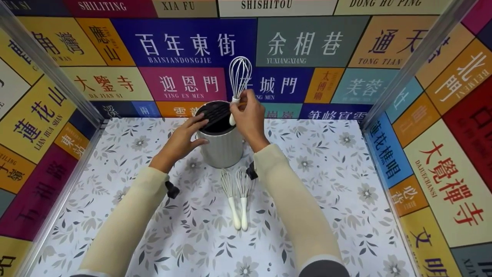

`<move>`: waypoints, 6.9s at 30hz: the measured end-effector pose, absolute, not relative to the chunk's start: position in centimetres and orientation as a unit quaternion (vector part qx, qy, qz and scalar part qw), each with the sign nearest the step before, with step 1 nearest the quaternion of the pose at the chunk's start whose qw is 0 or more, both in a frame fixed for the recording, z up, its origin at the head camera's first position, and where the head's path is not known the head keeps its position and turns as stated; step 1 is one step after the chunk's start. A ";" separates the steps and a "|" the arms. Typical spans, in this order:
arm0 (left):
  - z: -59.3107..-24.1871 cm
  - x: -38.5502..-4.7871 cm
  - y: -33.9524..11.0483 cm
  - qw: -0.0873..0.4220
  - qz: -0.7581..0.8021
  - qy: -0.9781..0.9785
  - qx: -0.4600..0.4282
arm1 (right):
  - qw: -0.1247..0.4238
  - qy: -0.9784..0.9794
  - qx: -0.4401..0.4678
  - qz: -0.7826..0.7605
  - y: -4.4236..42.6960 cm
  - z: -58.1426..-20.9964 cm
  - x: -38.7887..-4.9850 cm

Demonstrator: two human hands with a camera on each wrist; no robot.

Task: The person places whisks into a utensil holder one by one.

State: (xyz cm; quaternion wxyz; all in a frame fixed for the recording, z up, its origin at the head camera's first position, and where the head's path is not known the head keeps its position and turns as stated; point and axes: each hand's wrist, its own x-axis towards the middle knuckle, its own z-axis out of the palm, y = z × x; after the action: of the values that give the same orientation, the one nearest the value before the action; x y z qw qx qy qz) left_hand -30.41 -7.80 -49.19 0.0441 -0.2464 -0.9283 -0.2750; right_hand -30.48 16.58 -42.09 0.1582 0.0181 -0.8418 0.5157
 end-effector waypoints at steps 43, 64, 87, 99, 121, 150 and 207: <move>-49.2 -30.5 -7.6 0.036 -0.262 -0.936 -0.234 | 0.138 -0.872 -0.024 0.470 15.5 -44.5 -32.0; -49.3 -30.5 -7.6 0.053 -0.269 -0.930 -0.247 | 0.110 -0.863 0.003 0.492 16.0 -44.1 -31.1; -49.3 -30.4 -7.6 0.047 -0.260 -0.934 -0.241 | 0.123 -0.852 0.032 0.507 16.7 -43.5 -29.9; -49.1 -30.3 -7.7 0.055 -0.265 -0.929 -0.253 | 0.119 -0.843 0.036 0.524 17.8 -44.0 -28.7; -49.2 -30.4 -7.8 0.057 -0.268 -0.926 -0.259 | -0.010 -0.872 0.025 0.488 22.4 -49.7 -22.9; -49.3 -30.5 -7.7 0.049 -0.271 -0.928 -0.251 | -0.081 -0.895 -0.014 0.437 21.2 -58.7 -16.7; -49.3 -30.4 -7.7 0.058 -0.268 -0.926 -0.258 | -0.157 -0.832 -0.092 0.525 20.2 -59.1 -16.4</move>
State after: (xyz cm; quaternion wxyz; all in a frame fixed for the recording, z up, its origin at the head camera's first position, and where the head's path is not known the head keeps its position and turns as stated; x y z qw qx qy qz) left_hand -30.45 -7.69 -49.29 0.0585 -0.2585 -0.9262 -0.2683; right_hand -16.38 20.25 -59.10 -0.1571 -0.0919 -0.8315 0.5248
